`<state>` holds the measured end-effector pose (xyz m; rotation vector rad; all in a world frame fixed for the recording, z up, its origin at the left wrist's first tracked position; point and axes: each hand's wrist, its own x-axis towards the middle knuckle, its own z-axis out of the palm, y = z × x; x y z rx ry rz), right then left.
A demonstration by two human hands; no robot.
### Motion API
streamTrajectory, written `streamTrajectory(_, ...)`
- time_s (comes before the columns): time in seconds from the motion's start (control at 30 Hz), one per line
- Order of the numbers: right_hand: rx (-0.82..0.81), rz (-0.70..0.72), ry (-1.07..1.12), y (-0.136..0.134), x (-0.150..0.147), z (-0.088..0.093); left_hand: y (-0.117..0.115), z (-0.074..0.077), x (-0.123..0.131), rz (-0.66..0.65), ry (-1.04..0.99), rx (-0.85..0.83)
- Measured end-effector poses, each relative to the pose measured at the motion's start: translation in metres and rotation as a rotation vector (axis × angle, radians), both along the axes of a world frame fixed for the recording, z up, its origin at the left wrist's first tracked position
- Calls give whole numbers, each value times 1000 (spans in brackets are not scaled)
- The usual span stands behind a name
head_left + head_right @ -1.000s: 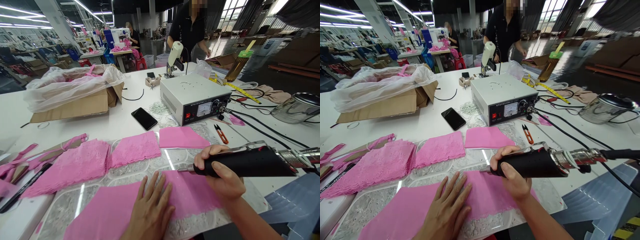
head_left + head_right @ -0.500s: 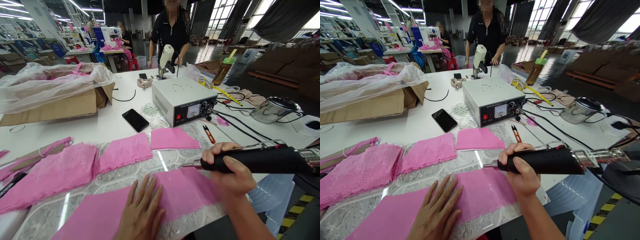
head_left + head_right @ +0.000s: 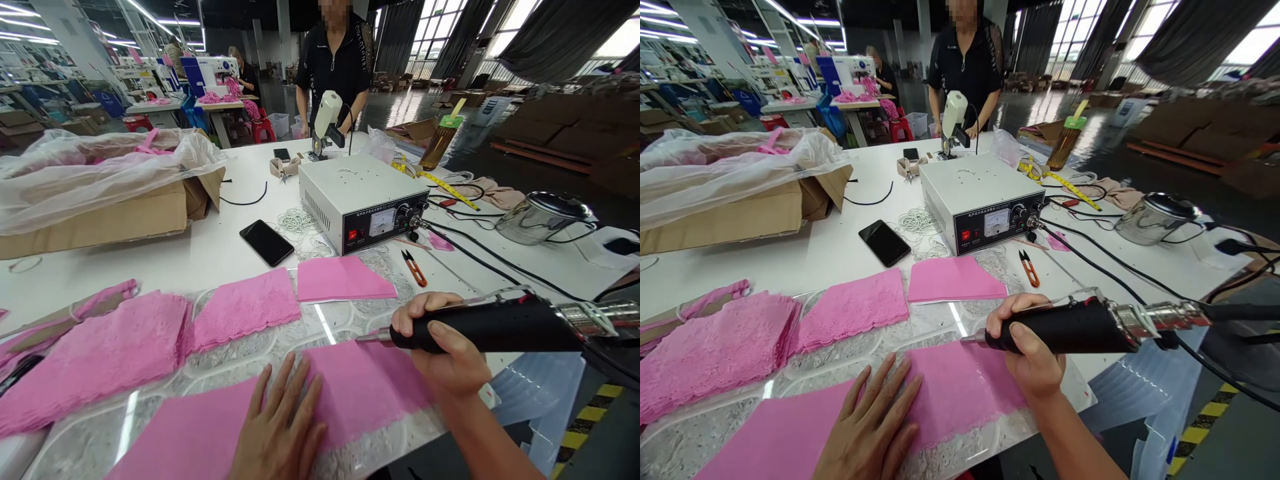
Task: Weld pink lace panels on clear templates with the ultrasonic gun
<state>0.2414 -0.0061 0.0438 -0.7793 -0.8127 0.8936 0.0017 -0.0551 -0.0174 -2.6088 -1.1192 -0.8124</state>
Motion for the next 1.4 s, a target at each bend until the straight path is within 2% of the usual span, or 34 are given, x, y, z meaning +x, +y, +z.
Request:
streamTrajectory(0.2, 24, 1, -6, 3, 3, 1, 4, -3, -1, -6, -18, 51)
streamTrajectory(0.43, 70, -188, 5, 0, 29, 2, 10, 2, -12, -70, 101, 86)
streamTrajectory(0.67, 71, -165, 2, -1, 29, -2, 10, 2, -10, -72, 104, 105)
streamTrajectory(0.93, 86, -139, -4, 3, 29, -5, 12, -1, -17, -101, 201, 93)
streamTrajectory(1.13, 97, -125, -2, 4, 29, -2, 14, -3, -19, -114, 216, 116)
streamTrajectory(1.27, 97, -195, 31, -4, 37, 2, 16, -4, -19, -118, 216, 119)
streamTrajectory(1.4, 66, -203, 27, -17, 45, 3, 15, -4, -18, -110, 206, 111)
